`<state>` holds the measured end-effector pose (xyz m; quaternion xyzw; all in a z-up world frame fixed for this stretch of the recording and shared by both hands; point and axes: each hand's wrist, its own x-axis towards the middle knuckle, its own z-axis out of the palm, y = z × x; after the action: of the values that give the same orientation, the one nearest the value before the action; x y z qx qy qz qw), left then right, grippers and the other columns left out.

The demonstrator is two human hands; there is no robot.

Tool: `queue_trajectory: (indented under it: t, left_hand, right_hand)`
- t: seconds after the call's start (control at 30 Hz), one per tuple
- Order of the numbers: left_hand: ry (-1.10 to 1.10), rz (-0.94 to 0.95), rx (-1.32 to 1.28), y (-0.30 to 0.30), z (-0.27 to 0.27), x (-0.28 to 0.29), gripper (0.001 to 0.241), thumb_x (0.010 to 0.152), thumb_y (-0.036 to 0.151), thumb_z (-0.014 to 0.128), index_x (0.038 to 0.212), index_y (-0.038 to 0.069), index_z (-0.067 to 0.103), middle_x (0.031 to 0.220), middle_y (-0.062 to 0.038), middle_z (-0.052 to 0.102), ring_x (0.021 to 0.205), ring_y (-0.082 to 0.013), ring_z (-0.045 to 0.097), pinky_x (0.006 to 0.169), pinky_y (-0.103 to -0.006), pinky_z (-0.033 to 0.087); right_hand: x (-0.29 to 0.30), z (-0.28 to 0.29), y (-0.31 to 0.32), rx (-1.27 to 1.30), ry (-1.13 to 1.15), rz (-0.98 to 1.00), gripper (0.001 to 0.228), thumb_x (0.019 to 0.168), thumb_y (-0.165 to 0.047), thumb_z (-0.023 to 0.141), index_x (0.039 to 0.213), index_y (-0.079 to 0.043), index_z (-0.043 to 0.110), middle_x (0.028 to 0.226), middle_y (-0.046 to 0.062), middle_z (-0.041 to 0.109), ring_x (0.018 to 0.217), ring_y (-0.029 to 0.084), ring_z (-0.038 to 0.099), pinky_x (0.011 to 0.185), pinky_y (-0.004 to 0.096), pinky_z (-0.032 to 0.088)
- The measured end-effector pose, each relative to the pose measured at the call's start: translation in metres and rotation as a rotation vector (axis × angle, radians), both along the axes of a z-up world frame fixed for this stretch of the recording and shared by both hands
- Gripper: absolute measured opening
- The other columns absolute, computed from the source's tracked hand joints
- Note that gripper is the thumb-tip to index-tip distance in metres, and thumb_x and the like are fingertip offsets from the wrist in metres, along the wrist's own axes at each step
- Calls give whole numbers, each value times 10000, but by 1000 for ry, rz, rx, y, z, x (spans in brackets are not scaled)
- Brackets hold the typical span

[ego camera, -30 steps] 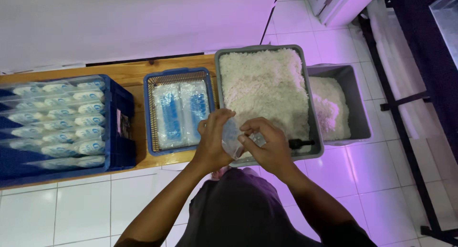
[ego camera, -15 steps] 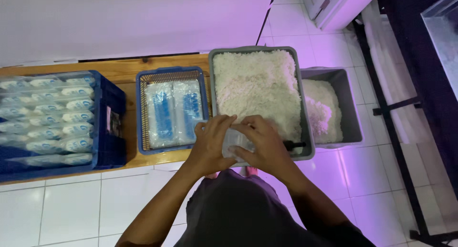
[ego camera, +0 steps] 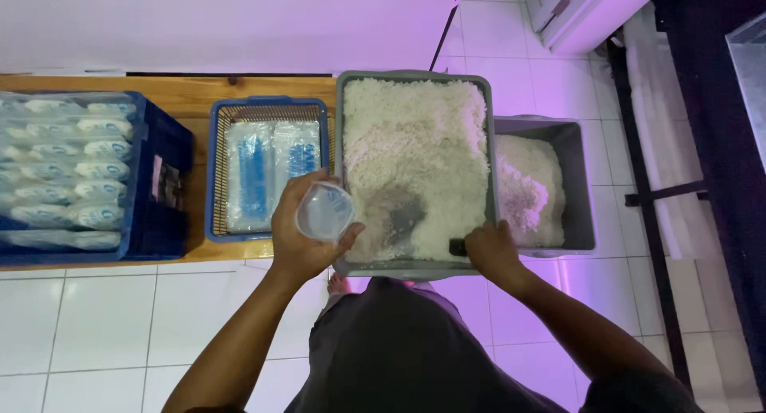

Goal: The person uses a scoop to transfer white salt from a gray bin into small plastic bags, which are then placed into a larger blue container.

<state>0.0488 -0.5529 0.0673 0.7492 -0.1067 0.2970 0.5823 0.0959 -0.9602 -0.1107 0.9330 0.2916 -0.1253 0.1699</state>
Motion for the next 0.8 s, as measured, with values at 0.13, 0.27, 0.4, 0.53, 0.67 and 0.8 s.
queue_trajectory:
  t: [0.13, 0.27, 0.4, 0.53, 0.67, 0.8]
  left_hand:
    - [98, 21, -75, -5, -19, -9, 834, 710, 284, 1067, 1362, -44, 663, 1177, -194, 757, 1122, -349, 771, 1059, -455, 559]
    - [208, 7, -175, -16, -29, -19, 866, 686, 208, 1076, 1401, -35, 653, 1176, -175, 770, 1125, -266, 754, 1071, -423, 552]
    - [181, -18, -141, -22, -40, -22, 837, 700, 223, 1068, 1382, -28, 652, 1198, -191, 751, 1141, -302, 761, 1072, -439, 550]
    - [193, -38, -217, -29, -45, -25, 837, 696, 179, 1065, 1386, -37, 642, 1187, -193, 753, 1136, -297, 759, 1078, -450, 547]
    - [171, -32, -251, -31, -57, -22, 835, 723, 160, 1055, 1410, -43, 624, 1223, -211, 742, 1174, -312, 753, 1092, -452, 539]
    - [182, -2, -197, -28, -56, -24, 822, 721, 150, 1051, 1403, -43, 635, 1240, -224, 751, 1223, -343, 747, 1109, -472, 536]
  right_hand:
    - [5, 8, 0, 84, -52, 58, 137, 904, -131, 720, 824, -165, 826, 768, 44, 763, 805, 282, 722, 835, 514, 481]
    - [22, 37, 5, 136, -304, 184, 37, 855, -147, 782, 841, -180, 794, 831, 60, 695, 818, 275, 664, 780, 495, 459]
    - [41, 39, 10, 163, -276, 157, 102, 976, -164, 684, 962, -152, 784, 902, 64, 668, 862, 287, 643, 760, 467, 435]
    - [38, 23, 28, 136, -227, 132, 157, 1013, -153, 644, 924, -129, 771, 884, 76, 672, 823, 276, 626, 761, 434, 406]
    - [29, -22, 40, 168, -131, 88, 175, 1031, -243, 621, 994, -148, 764, 900, 48, 669, 829, 269, 636, 747, 439, 423]
    - [33, -7, 46, 218, -162, 82, 221, 1032, -190, 584, 1135, -139, 773, 1012, 64, 667, 934, 291, 632, 770, 451, 409]
